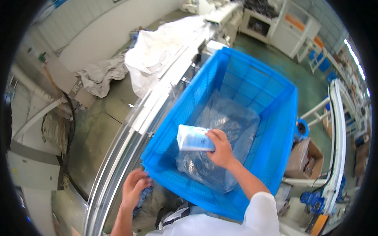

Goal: The person sorts and packs tissue packs from a blue bin onto a conveyor belt.

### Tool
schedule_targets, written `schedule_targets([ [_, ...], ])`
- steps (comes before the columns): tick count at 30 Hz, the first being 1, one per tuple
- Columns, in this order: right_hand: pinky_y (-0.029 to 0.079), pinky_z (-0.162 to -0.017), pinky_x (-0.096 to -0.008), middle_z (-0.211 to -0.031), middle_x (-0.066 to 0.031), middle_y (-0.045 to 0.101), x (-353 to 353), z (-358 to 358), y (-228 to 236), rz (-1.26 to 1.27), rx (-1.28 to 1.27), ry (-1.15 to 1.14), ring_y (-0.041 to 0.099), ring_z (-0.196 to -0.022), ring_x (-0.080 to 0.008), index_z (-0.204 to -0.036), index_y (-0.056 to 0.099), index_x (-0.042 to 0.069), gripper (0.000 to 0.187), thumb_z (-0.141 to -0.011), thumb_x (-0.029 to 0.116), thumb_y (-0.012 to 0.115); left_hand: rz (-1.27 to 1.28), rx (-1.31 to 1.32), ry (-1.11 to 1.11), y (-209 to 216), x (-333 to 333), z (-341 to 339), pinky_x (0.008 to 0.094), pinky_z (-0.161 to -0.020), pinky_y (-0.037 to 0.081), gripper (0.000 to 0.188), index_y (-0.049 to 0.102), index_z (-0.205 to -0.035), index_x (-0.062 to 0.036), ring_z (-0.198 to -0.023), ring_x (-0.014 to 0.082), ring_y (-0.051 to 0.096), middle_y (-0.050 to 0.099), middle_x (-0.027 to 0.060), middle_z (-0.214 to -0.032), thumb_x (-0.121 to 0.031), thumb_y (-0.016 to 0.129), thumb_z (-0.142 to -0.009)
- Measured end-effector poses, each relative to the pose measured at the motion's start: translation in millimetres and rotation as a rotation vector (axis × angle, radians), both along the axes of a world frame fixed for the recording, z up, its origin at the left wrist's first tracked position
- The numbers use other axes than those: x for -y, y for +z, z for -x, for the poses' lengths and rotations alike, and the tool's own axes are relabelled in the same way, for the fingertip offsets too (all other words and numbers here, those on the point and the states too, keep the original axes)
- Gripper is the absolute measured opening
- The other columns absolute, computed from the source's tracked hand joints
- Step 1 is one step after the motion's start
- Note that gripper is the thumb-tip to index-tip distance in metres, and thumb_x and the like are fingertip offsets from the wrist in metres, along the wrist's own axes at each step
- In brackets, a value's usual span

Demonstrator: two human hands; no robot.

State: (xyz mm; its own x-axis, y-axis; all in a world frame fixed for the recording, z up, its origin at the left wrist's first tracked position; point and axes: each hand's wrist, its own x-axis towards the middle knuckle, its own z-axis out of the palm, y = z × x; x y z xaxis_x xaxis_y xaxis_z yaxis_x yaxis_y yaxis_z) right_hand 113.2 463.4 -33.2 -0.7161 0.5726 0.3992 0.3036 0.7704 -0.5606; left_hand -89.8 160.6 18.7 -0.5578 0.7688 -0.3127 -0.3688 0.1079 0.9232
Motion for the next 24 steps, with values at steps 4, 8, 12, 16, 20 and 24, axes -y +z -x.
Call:
schedule_targets([
  [4,0.045,-0.095,-0.0411,-0.121,-0.0104,0.053,95.2,8.0,89.1,-0.672,-0.159,0.322,0.050,-0.116,-0.0364,-0.118,0.056,0.014,0.055,-0.067,0.014,0.075,-0.215,0.447,-0.045,32.5,-37.3,-19.9,0.0372,-0.092,0.047,0.070,0.026,-0.142,-0.0036,-0.112,0.0226,0.054,0.048,0.0168,-0.130,-0.022,0.067,-0.089],
  [8,0.046,-0.093,-0.0404,-0.126,-0.0120,0.052,173.8,0.9,124.7,-0.124,-0.418,0.243,0.050,-0.116,-0.0295,-0.124,0.053,0.014,0.043,-0.083,0.019,0.065,-0.332,0.172,0.022,21.1,52.5,-1.1,0.0359,-0.086,0.050,0.053,0.039,-0.129,-0.0042,-0.104,0.0193,0.057,0.057,0.0112,-0.112,-0.019,0.069,-0.087],
  [12,0.047,-0.090,-0.0388,-0.126,-0.0123,0.053,173.1,-33.7,85.8,0.411,-0.639,-0.169,0.052,-0.112,-0.0212,-0.134,0.043,0.007,0.046,-0.092,0.023,0.053,-0.246,0.042,0.069,10.9,128.9,-0.4,0.0337,-0.083,0.049,0.044,0.045,-0.123,-0.0044,-0.097,0.0159,0.056,0.058,0.0089,-0.105,-0.022,0.067,-0.088],
  [16,0.046,-0.090,-0.0310,-0.116,-0.0086,0.060,332.4,53.4,47.5,1.064,-0.033,0.288,0.058,-0.103,-0.0169,-0.131,0.047,-0.002,0.051,-0.091,0.027,0.058,-0.136,0.111,0.179,-29.6,190.8,-53.2,0.0318,-0.081,0.047,0.040,0.049,-0.119,-0.0041,-0.094,0.0142,0.055,0.058,0.0074,-0.103,-0.024,0.066,-0.089],
  [20,0.048,-0.093,-0.0351,-0.117,-0.0112,0.063,355.7,51.2,37.0,1.368,-0.457,0.244,0.061,-0.105,-0.0214,-0.129,0.051,0.004,0.043,-0.101,0.034,0.041,-0.337,0.343,0.424,-32.9,252.5,-43.1,0.0321,-0.081,0.049,0.042,0.045,-0.121,-0.0058,-0.094,0.0162,0.057,0.056,0.0065,-0.104,-0.023,0.067,-0.089],
  [24,0.048,-0.074,-0.0300,-0.101,-0.0095,0.061,430.9,48.4,34.4,0.860,-0.227,0.248,0.059,-0.085,-0.0168,-0.124,0.050,0.000,0.042,-0.095,0.029,0.057,-0.508,0.298,0.642,-43.1,270.9,-63.3,0.0317,-0.083,0.047,0.047,0.042,-0.118,-0.0082,-0.097,0.0172,0.055,0.055,0.0077,-0.108,-0.014,0.072,-0.082],
])
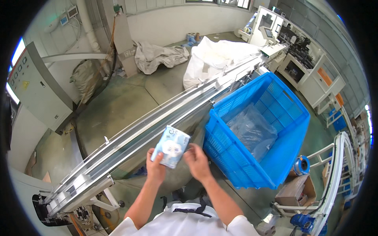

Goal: The person sorts and packs tissue packs from a blue bin onto a conveyor belt.

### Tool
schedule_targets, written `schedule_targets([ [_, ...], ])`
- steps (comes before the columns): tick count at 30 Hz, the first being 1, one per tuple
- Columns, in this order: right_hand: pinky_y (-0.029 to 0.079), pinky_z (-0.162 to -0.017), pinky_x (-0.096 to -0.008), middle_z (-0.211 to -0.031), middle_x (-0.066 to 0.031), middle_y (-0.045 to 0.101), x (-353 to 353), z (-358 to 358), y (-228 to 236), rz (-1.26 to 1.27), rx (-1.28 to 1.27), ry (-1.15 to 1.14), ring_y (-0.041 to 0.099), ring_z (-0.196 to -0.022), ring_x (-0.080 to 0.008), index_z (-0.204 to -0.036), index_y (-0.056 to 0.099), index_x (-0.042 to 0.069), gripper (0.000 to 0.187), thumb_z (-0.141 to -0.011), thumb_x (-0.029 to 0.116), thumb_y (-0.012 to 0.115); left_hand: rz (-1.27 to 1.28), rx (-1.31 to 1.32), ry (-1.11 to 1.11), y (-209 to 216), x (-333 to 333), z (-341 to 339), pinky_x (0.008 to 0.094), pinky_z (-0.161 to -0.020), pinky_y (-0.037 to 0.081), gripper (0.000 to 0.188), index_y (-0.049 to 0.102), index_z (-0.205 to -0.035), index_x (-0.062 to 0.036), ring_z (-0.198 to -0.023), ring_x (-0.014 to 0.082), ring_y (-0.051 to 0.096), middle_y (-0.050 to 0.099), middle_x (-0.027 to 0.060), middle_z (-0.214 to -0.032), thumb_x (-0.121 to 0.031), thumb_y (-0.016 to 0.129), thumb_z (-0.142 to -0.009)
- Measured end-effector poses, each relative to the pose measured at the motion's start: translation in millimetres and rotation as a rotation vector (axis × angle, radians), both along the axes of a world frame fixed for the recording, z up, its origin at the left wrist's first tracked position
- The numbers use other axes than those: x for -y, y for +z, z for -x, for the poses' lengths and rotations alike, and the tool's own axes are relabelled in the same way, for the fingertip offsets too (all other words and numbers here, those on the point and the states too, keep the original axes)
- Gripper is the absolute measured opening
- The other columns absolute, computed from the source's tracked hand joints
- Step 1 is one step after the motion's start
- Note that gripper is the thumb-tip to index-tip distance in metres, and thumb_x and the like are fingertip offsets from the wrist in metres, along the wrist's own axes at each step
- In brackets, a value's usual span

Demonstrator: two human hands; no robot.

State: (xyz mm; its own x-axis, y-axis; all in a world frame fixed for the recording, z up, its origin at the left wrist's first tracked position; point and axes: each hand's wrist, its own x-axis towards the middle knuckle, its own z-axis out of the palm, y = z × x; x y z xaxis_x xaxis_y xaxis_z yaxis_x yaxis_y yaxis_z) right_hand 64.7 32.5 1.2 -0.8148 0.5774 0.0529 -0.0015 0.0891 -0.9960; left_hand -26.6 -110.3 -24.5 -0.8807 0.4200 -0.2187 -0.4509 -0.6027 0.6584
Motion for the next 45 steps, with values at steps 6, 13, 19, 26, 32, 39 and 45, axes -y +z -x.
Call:
schedule_targets([
  [6,0.050,-0.079,-0.0391,-0.106,-0.0227,0.061,23.2,-16.7,-1.6,-0.471,-0.074,-0.197,0.060,-0.096,-0.0392,-0.112,0.058,-0.004,0.028,-0.094,0.014,0.050,0.554,-0.437,0.073,-23.9,-3.1,-78.1,0.0306,-0.091,0.041,0.065,0.033,-0.119,-0.0057,-0.108,0.0172,0.046,0.042,0.0107,-0.120,-0.002,0.076,-0.071],
  [13,0.051,-0.078,-0.0393,-0.103,-0.0228,0.062,-3.8,-93.6,2.0,-0.493,-0.248,-0.123,0.062,-0.091,-0.0394,-0.114,0.057,-0.005,0.028,-0.092,0.010,0.051,0.752,-0.607,0.096,-14.6,-33.2,-146.8,0.0344,-0.098,0.039,0.089,0.022,-0.138,-0.0018,-0.115,0.0227,0.045,0.040,0.0127,-0.124,-0.001,0.076,-0.068],
  [19,0.051,-0.073,-0.0407,-0.095,-0.0244,0.062,-21.0,-123.9,-27.6,-0.467,-0.184,-0.185,0.063,-0.084,-0.0402,-0.110,0.059,-0.005,0.026,-0.089,0.010,0.054,1.066,-0.874,0.197,7.5,-50.4,-191.7,0.0374,-0.099,0.039,0.086,0.027,-0.138,0.0002,-0.119,0.0260,0.045,0.042,0.0166,-0.128,-0.008,0.078,-0.069],
  [26,0.051,-0.061,-0.0410,-0.079,-0.0217,0.063,-97.9,-146.8,-52.3,-0.690,-0.050,0.061,0.063,-0.072,-0.0388,-0.079,0.059,0.001,0.011,-0.082,0.011,0.062,0.401,-0.277,-0.457,27.3,-27.0,-182.5,0.0332,-0.093,0.045,0.071,0.033,-0.139,0.0026,-0.107,0.0183,0.056,0.057,0.0111,-0.120,-0.006,0.069,-0.079],
  [32,0.050,-0.067,-0.0392,-0.080,-0.0202,0.066,-41.8,-145.1,-51.6,-0.354,0.029,0.950,0.064,-0.075,-0.0326,-0.084,0.064,0.003,0.011,-0.075,0.009,0.064,0.315,-0.339,-1.448,12.2,-21.8,-227.5,0.0356,-0.104,0.035,0.083,0.040,-0.137,0.0047,-0.122,0.0194,0.045,0.052,0.0109,-0.130,-0.031,0.079,-0.073],
  [39,0.039,-0.052,-0.0274,-0.064,-0.0010,0.056,-90.6,-156.8,-62.8,0.155,0.290,0.432,0.049,-0.059,-0.0068,-0.081,0.062,-0.002,0.030,-0.095,0.024,0.055,0.125,-0.020,-1.064,32.4,11.0,-162.5,0.0349,-0.103,0.037,0.094,0.027,-0.144,0.0025,-0.123,0.0215,0.047,0.047,0.0127,-0.135,-0.025,0.079,-0.071],
  [45,0.040,-0.055,-0.0223,-0.069,-0.0006,0.055,-80.7,-132.0,-10.6,0.238,0.088,0.422,0.048,-0.062,-0.0055,-0.106,0.063,0.000,0.022,-0.094,0.017,0.055,0.088,0.106,-0.871,-11.2,53.2,-115.8,0.0353,-0.102,0.039,0.098,0.026,-0.144,0.0028,-0.121,0.0220,0.049,0.048,0.0134,-0.134,-0.028,0.081,-0.069],
])
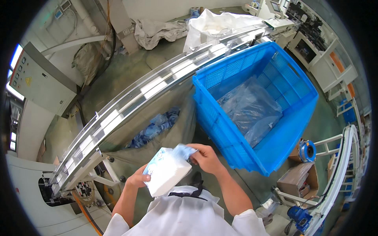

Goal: The person sorts and packs tissue packs from a blue bin onto a conveyor belt.

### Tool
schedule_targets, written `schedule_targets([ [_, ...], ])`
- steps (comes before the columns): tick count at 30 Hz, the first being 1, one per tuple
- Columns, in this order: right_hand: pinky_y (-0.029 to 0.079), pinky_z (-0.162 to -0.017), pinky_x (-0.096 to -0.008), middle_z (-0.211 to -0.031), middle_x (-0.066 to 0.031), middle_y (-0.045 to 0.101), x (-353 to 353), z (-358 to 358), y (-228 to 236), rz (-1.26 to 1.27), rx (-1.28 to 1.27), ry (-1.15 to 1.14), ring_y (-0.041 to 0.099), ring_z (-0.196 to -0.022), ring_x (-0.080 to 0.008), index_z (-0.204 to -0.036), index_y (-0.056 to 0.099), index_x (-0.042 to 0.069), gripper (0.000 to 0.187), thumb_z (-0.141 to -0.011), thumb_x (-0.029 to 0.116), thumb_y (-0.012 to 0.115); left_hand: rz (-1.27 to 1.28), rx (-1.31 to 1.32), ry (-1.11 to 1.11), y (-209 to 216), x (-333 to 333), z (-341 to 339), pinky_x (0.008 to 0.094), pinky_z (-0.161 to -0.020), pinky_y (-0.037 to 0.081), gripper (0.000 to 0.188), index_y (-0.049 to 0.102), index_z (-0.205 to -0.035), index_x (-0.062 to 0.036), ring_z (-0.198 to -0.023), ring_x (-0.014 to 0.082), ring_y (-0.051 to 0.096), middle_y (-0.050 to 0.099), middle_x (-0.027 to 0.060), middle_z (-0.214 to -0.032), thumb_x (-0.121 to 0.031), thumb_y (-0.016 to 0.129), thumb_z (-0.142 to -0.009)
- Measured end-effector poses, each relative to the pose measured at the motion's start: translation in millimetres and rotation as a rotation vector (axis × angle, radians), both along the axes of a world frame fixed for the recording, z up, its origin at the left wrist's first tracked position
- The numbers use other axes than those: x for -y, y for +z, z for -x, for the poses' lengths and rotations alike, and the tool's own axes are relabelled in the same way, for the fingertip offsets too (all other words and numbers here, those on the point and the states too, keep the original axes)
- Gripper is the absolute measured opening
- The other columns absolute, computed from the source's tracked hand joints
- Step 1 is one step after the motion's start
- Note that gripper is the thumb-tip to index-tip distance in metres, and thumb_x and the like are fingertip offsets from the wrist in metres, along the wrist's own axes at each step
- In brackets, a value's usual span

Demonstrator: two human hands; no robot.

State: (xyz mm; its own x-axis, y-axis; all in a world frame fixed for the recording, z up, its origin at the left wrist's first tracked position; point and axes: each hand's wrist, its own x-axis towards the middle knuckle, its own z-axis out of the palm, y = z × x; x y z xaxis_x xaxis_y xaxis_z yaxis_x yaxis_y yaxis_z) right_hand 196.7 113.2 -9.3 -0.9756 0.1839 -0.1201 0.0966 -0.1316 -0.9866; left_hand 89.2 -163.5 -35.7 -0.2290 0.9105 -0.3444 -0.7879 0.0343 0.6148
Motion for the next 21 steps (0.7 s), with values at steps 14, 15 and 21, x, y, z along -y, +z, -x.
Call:
schedule_targets([
  [14,0.042,-0.057,-0.0401,-0.066,-0.0233,0.055,93.4,199.8,-60.7,-0.347,0.201,0.249,0.053,-0.060,-0.0384,-0.077,0.056,-0.004,0.028,-0.091,0.020,0.055,-0.147,0.148,-0.576,-45.4,41.2,145.5,0.0288,-0.086,0.045,0.081,0.051,-0.125,0.0082,-0.103,0.0139,0.055,0.060,0.0099,-0.117,-0.034,0.083,-0.064],
  [15,0.041,-0.057,-0.0399,-0.065,-0.0228,0.055,104.5,209.6,-76.3,-0.334,0.161,0.210,0.050,-0.056,-0.0328,-0.080,0.058,-0.005,0.029,-0.091,0.021,0.055,-0.154,0.141,-0.577,-33.7,28.9,150.3,0.0283,-0.085,0.045,0.082,0.051,-0.126,0.0081,-0.102,0.0130,0.055,0.060,0.0095,-0.117,-0.034,0.084,-0.063],
  [21,0.048,-0.063,-0.0378,-0.061,-0.0182,0.057,108.3,267.0,-205.0,-0.601,0.501,-0.083,0.060,-0.061,-0.0275,-0.080,0.060,-0.006,0.033,-0.085,0.026,0.060,-0.001,0.354,-0.351,-74.3,70.0,208.0,0.0311,-0.096,0.043,0.085,0.042,-0.135,0.0067,-0.111,0.0187,0.055,0.058,0.0117,-0.123,-0.030,0.080,-0.068],
])
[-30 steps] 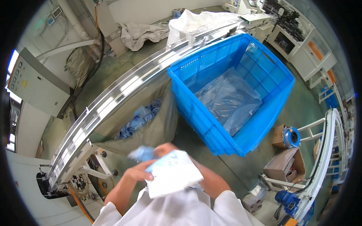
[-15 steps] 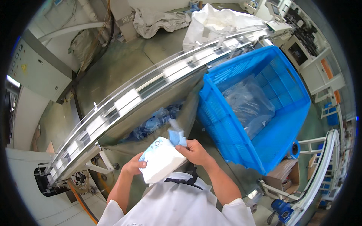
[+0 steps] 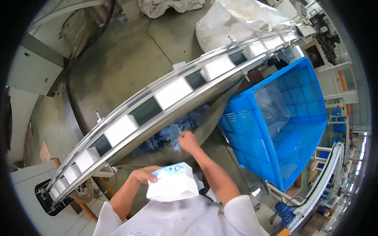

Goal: The person sorts and packs tissue packs from a blue bin onto a conveyor belt.

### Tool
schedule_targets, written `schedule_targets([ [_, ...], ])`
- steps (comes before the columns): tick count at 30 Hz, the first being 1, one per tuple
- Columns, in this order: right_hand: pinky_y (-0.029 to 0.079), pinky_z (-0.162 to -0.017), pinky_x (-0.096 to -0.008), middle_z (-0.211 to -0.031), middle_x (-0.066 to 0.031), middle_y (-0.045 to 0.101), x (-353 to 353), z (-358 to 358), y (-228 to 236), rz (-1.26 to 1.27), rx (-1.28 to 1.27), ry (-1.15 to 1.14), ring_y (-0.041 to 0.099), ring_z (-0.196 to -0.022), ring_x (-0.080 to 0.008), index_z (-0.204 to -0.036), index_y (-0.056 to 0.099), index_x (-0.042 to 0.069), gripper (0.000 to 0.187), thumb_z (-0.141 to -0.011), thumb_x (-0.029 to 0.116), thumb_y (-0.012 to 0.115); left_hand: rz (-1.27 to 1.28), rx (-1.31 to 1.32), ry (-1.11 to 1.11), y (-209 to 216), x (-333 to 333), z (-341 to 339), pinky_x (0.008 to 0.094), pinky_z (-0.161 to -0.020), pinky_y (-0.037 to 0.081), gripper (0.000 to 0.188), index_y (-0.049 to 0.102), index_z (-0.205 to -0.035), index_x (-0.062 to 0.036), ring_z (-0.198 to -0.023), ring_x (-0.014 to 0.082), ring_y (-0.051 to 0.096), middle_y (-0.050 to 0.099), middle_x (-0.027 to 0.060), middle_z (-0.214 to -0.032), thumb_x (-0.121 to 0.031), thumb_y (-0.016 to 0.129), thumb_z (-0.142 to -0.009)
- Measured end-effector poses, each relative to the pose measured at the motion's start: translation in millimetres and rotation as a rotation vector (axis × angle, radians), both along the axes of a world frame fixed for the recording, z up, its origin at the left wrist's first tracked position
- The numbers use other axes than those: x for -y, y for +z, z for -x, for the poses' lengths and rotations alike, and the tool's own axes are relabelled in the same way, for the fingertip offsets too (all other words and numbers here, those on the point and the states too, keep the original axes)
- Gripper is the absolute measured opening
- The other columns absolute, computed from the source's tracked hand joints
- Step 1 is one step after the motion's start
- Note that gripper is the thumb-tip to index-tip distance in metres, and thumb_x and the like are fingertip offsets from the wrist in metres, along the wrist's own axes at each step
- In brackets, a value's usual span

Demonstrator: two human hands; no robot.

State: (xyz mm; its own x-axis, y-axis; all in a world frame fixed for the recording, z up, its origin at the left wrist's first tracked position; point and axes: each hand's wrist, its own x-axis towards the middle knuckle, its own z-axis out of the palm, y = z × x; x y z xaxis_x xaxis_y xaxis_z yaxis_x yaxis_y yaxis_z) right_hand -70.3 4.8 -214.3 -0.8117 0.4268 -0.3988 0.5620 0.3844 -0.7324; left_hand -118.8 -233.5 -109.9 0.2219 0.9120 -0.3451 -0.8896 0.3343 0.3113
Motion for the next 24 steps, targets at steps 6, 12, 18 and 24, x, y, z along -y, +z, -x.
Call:
schedule_targets([
  [6,0.050,-0.066,-0.0300,-0.113,-0.0085,0.058,-18.7,16.7,33.5,0.662,0.104,-0.181,0.059,-0.088,-0.0155,-0.130,0.050,0.002,0.046,-0.093,0.030,0.057,0.122,0.061,0.247,-54.4,25.4,16.4,0.0335,-0.098,0.042,0.082,0.040,-0.136,0.0048,-0.114,0.0218,0.055,0.057,0.0122,-0.125,-0.027,0.076,-0.070],
  [12,0.044,-0.060,-0.0266,-0.083,-0.0039,0.060,-21.8,-19.2,111.0,0.581,-0.008,0.214,0.055,-0.073,-0.0074,-0.104,0.061,0.001,0.019,-0.093,0.017,0.058,0.167,0.123,0.262,-63.6,12.2,21.7,0.0330,-0.098,0.043,0.082,0.040,-0.136,0.0058,-0.114,0.0234,0.057,0.058,0.0138,-0.125,-0.026,0.076,-0.069],
  [18,0.044,-0.057,-0.0254,-0.076,-0.0035,0.060,-23.8,-35.2,116.1,0.459,0.034,0.197,0.057,-0.066,-0.0095,-0.100,0.058,0.002,0.019,-0.095,0.019,0.055,-0.073,0.282,0.203,-51.6,-1.7,13.4,0.0296,-0.090,0.048,0.074,0.045,-0.131,0.0071,-0.108,0.0193,0.060,0.060,0.0128,-0.121,-0.027,0.076,-0.073],
  [24,0.046,-0.053,-0.0236,-0.079,-0.0023,0.060,-19.6,-46.9,134.6,0.806,-0.013,-0.023,0.056,-0.061,-0.0087,-0.104,0.057,0.002,0.020,-0.094,0.019,0.057,0.132,0.127,0.282,-61.1,8.7,11.0,0.0334,-0.091,0.048,0.077,0.047,-0.130,0.0053,-0.106,0.0206,0.060,0.061,0.0116,-0.117,-0.031,0.079,-0.070],
])
